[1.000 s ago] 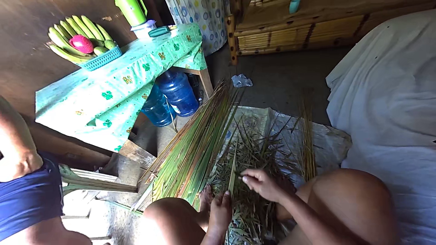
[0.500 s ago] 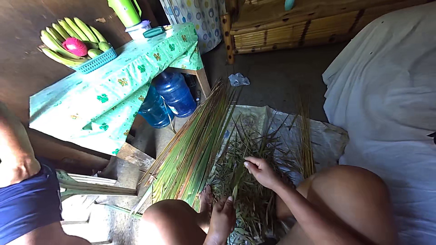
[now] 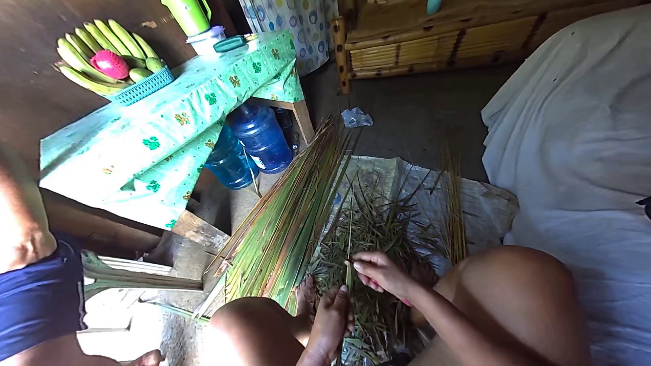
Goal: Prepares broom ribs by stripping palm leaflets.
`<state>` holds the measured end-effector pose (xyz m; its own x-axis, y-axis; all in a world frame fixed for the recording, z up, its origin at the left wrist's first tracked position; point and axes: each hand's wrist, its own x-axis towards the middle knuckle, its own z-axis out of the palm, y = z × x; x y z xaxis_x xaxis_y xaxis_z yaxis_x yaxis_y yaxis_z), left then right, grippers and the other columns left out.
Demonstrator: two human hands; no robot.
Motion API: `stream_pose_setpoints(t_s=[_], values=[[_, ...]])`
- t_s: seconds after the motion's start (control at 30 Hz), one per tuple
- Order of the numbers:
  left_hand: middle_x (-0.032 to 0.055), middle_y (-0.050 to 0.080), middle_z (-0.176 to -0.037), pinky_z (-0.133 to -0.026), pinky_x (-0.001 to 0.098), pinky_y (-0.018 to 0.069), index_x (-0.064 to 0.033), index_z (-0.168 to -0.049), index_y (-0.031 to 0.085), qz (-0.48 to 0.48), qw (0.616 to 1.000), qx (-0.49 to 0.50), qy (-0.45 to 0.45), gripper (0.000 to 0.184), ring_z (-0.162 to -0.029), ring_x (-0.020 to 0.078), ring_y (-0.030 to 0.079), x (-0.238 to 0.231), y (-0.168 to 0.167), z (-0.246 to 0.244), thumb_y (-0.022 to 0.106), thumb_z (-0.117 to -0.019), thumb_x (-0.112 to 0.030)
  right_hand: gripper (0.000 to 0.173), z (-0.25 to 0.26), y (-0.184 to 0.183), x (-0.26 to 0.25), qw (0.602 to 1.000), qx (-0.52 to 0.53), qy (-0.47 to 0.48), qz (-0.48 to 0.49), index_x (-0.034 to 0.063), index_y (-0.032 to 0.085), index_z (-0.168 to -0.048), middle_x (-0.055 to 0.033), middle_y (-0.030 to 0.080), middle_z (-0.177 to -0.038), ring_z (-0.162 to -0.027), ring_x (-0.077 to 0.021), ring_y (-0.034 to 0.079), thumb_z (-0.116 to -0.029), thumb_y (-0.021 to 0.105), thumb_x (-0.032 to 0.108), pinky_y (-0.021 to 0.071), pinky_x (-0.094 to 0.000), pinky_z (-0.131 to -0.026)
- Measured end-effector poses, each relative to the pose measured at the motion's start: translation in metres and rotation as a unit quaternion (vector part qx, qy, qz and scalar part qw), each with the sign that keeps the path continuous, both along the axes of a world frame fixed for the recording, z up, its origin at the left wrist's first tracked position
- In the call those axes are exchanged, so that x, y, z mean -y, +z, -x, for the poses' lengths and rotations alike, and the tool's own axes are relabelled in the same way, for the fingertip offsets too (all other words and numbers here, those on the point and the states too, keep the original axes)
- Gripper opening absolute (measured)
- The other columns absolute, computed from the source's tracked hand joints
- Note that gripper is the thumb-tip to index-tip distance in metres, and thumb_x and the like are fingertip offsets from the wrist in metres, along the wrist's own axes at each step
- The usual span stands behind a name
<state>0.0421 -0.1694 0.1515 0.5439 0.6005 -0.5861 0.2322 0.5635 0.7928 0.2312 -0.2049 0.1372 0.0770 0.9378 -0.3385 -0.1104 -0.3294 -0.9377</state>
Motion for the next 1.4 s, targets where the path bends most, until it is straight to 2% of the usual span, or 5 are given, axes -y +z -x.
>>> stream_pose_setpoints(t_s=[0.5, 0.87, 1.07, 1.27, 1.4], values=[[-0.0058, 0.041, -0.053, -0.038, 0.0157, 0.0299, -0.0066, -0.088, 0.054, -0.038, 0.998, 0.014, 0.037, 0.034, -0.039, 0.0005, 0.034, 0.002, -0.006, 0.01, 0.032, -0.1121, -0.016, 0.031, -0.003, -0.01, 0.002, 0.948, 0.276, 0.075, -0.138, -0.0019, 0.072, -0.106, -0.0152, 0.069, -0.089, -0.08, -0.0207, 0.065, -0.1047, 0.051, 0.02, 0.0526, -0.0387, -0.077], [-0.0055, 0.039, -0.052, -0.037, 0.0163, 0.0285, -0.0067, -0.085, 0.055, -0.023, 0.999, 0.007, 0.036, 0.036, -0.038, 0.0011, 0.032, 0.0, -0.01, 0.012, 0.033, -0.1124, -0.016, 0.03, -0.028, -0.011, -0.012, 0.979, 0.182, -0.073, -0.06, -0.0029, 0.067, -0.119, -0.0014, 0.06, -0.077, -0.062, -0.0051, 0.052, -0.1065, 0.047, 0.016, 0.0463, -0.0229, -0.06], [-0.0038, 0.042, -0.055, -0.039, 0.0184, 0.0328, -0.0029, -0.093, 0.057, -0.042, 0.997, -0.027, 0.055, 0.035, -0.041, 0.0034, 0.036, -0.019, -0.01, -0.008, 0.033, -0.1133, -0.018, 0.031, 0.016, -0.002, 0.011, 0.96, 0.206, 0.157, -0.109, -0.0032, 0.07, -0.112, -0.0144, 0.067, -0.085, -0.073, -0.0184, 0.061, -0.1048, 0.05, 0.019, 0.0512, -0.0364, -0.073], [-0.0051, 0.039, -0.054, -0.038, 0.0169, 0.0305, -0.0059, -0.09, 0.052, -0.023, 0.999, -0.007, 0.037, 0.034, -0.039, 0.0025, 0.033, -0.011, -0.004, -0.01, 0.031, -0.1135, -0.018, 0.03, 0.001, -0.017, -0.002, 0.951, 0.268, 0.082, -0.134, -0.0026, 0.071, -0.103, -0.0157, 0.068, -0.088, -0.081, -0.0221, 0.064, -0.1046, 0.051, 0.02, 0.0517, -0.0397, -0.077], [-0.0052, 0.038, -0.052, -0.037, 0.0165, 0.0289, -0.0072, -0.086, 0.05, -0.007, 1.0, 0.004, 0.029, 0.036, -0.038, 0.0023, 0.032, -0.007, -0.006, -0.008, 0.03, -0.1136, -0.019, 0.034, -0.008, -0.018, -0.011, 0.957, 0.272, 0.034, -0.093, -0.0051, 0.069, -0.122, -0.0203, 0.072, -0.107, -0.097, -0.0245, 0.069, -0.1058, 0.05, 0.019, 0.0529, -0.0408, -0.093]])
